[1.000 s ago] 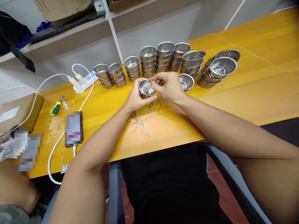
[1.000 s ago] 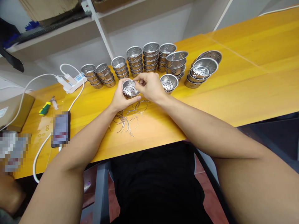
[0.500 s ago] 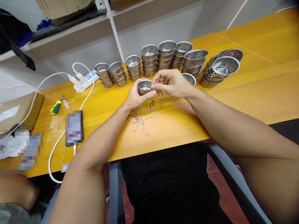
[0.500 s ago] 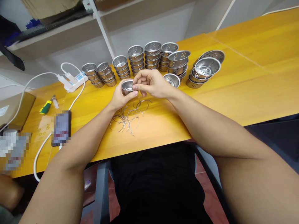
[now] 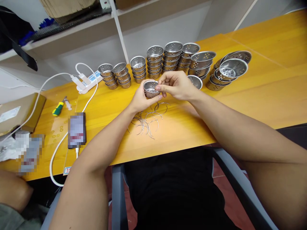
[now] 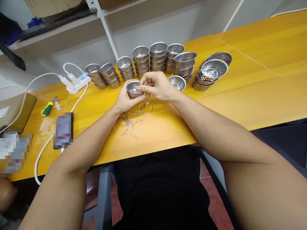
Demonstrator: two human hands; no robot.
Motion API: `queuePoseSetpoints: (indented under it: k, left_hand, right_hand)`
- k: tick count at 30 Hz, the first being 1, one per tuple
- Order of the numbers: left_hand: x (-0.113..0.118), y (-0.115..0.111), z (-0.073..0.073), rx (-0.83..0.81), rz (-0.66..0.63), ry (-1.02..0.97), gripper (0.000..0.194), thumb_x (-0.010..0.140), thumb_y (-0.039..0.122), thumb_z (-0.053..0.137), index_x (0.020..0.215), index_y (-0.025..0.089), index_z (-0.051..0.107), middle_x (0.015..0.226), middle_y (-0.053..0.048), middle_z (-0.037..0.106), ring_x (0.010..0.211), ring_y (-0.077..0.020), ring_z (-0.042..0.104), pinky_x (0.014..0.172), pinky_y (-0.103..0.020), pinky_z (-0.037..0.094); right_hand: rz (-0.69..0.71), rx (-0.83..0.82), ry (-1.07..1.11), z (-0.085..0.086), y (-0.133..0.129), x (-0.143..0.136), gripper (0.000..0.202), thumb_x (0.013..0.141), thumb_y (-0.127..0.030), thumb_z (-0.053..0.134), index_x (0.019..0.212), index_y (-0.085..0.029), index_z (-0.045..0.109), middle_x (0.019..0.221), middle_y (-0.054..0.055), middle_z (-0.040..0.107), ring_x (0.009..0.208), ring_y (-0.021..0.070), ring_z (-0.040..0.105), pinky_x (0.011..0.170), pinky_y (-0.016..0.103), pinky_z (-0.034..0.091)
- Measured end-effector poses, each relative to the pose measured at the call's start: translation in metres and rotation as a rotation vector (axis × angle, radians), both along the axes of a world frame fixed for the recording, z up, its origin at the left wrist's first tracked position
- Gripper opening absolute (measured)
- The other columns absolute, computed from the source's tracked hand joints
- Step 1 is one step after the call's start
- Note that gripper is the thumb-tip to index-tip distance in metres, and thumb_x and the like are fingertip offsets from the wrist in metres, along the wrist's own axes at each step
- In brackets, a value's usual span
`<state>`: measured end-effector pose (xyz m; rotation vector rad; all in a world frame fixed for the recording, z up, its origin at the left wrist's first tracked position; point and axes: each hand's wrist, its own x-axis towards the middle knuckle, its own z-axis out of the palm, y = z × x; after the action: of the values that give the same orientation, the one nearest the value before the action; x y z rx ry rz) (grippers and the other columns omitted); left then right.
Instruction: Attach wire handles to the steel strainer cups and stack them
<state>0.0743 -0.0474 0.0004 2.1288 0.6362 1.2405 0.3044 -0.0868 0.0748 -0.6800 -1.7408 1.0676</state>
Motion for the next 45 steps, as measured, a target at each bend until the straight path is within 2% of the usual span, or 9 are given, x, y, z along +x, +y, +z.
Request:
queuePoseSetpoints:
  k: [10, 14, 17, 23, 29, 33, 36, 39, 45]
  left_hand:
    - [-0.004, 0.002, -0.004, 0.041, 0.024, 0.047, 0.095, 0.095, 0.092, 0.089, 0.155, 0.026, 0.057, 0.147, -0.012, 0.077, 0.135, -0.0315, 0.081, 0.128, -0.053, 0.063]
    - [-0.007, 0.009, -0.009, 0.057, 0.061, 0.038, 0.092, 0.098, 0.083, 0.093, 0.161, 0.028, 0.054, 0.154, -0.013, 0.075, 0.143, -0.0326, 0.08, 0.132, -0.052, 0.062]
    - [-0.01, 0.012, -0.007, 0.064, 0.095, 0.032, 0.091, 0.101, 0.077, 0.093, 0.168, 0.031, 0.05, 0.158, -0.013, 0.073, 0.15, -0.0338, 0.077, 0.136, -0.055, 0.059]
    - [-0.012, 0.009, -0.003, 0.047, 0.114, 0.034, 0.093, 0.103, 0.072, 0.094, 0.173, 0.034, 0.047, 0.158, -0.012, 0.071, 0.153, -0.0357, 0.074, 0.14, -0.06, 0.057]
    - [-0.013, 0.013, -0.009, 0.055, 0.127, 0.025, 0.092, 0.102, 0.07, 0.096, 0.171, 0.033, 0.048, 0.156, -0.011, 0.072, 0.149, -0.0349, 0.076, 0.137, -0.059, 0.059]
    - [-0.012, 0.011, -0.007, 0.053, 0.15, 0.013, 0.086, 0.1, 0.065, 0.099, 0.165, 0.031, 0.053, 0.15, -0.011, 0.075, 0.141, -0.0329, 0.08, 0.132, -0.056, 0.064]
    - [-0.012, 0.011, -0.006, 0.065, 0.156, 0.023, 0.087, 0.099, 0.061, 0.101, 0.165, 0.032, 0.052, 0.15, -0.01, 0.076, 0.142, -0.0324, 0.08, 0.132, -0.055, 0.063]
    - [-0.013, 0.015, -0.008, 0.1, 0.132, 0.015, 0.09, 0.1, 0.062, 0.099, 0.168, 0.033, 0.048, 0.152, -0.01, 0.075, 0.143, -0.0325, 0.079, 0.132, -0.055, 0.063]
    - [-0.014, 0.013, -0.006, 0.139, 0.139, 0.059, 0.092, 0.102, 0.065, 0.095, 0.172, 0.036, 0.043, 0.153, -0.01, 0.073, 0.144, -0.0335, 0.078, 0.13, -0.056, 0.064]
  right_hand:
    - [-0.019, 0.027, -0.076, 0.001, -0.003, 0.001, 0.079, 0.07, -0.099, 0.105, 0.091, -0.028, 0.079, 0.073, 0.002, 0.07, 0.061, 0.0199, 0.059, 0.054, 0.039, 0.052]
    - [-0.15, 0.16, -0.075, 0.001, -0.006, 0.003, 0.072, 0.085, -0.097, 0.098, 0.109, -0.031, 0.084, 0.097, 0.006, 0.079, 0.074, 0.0221, 0.064, 0.066, 0.042, 0.058]
    - [-0.229, 0.254, -0.127, 0.002, -0.008, 0.006, 0.06, 0.095, -0.091, 0.093, 0.106, -0.033, 0.084, 0.112, 0.01, 0.082, 0.089, 0.0276, 0.07, 0.078, 0.048, 0.064]
    - [-0.254, 0.255, -0.165, -0.002, -0.009, 0.004, 0.056, 0.094, -0.08, 0.099, 0.123, -0.034, 0.084, 0.127, 0.012, 0.083, 0.103, 0.0343, 0.076, 0.092, 0.053, 0.069]
    - [-0.242, 0.308, -0.218, 0.004, -0.015, 0.003, 0.055, 0.098, -0.086, 0.092, 0.118, -0.036, 0.087, 0.133, 0.013, 0.084, 0.114, 0.0389, 0.078, 0.102, 0.059, 0.069]
    - [-0.246, 0.32, -0.235, 0.006, -0.018, 0.003, 0.055, 0.099, -0.087, 0.09, 0.117, -0.036, 0.088, 0.129, 0.011, 0.085, 0.111, 0.0364, 0.078, 0.102, 0.057, 0.07]
    - [-0.257, 0.329, -0.244, 0.003, -0.015, 0.004, 0.052, 0.102, -0.087, 0.087, 0.11, -0.036, 0.088, 0.123, 0.011, 0.086, 0.109, 0.0362, 0.078, 0.104, 0.058, 0.069]
    - [-0.255, 0.348, -0.264, -0.002, -0.011, 0.004, 0.051, 0.104, -0.085, 0.085, 0.109, -0.034, 0.09, 0.128, 0.013, 0.087, 0.119, 0.0403, 0.079, 0.112, 0.063, 0.068]
    - [-0.205, 0.396, -0.368, -0.012, -0.012, -0.001, 0.055, 0.115, -0.08, 0.07, 0.129, -0.032, 0.094, 0.152, 0.015, 0.077, 0.146, 0.0466, 0.073, 0.138, 0.076, 0.051]
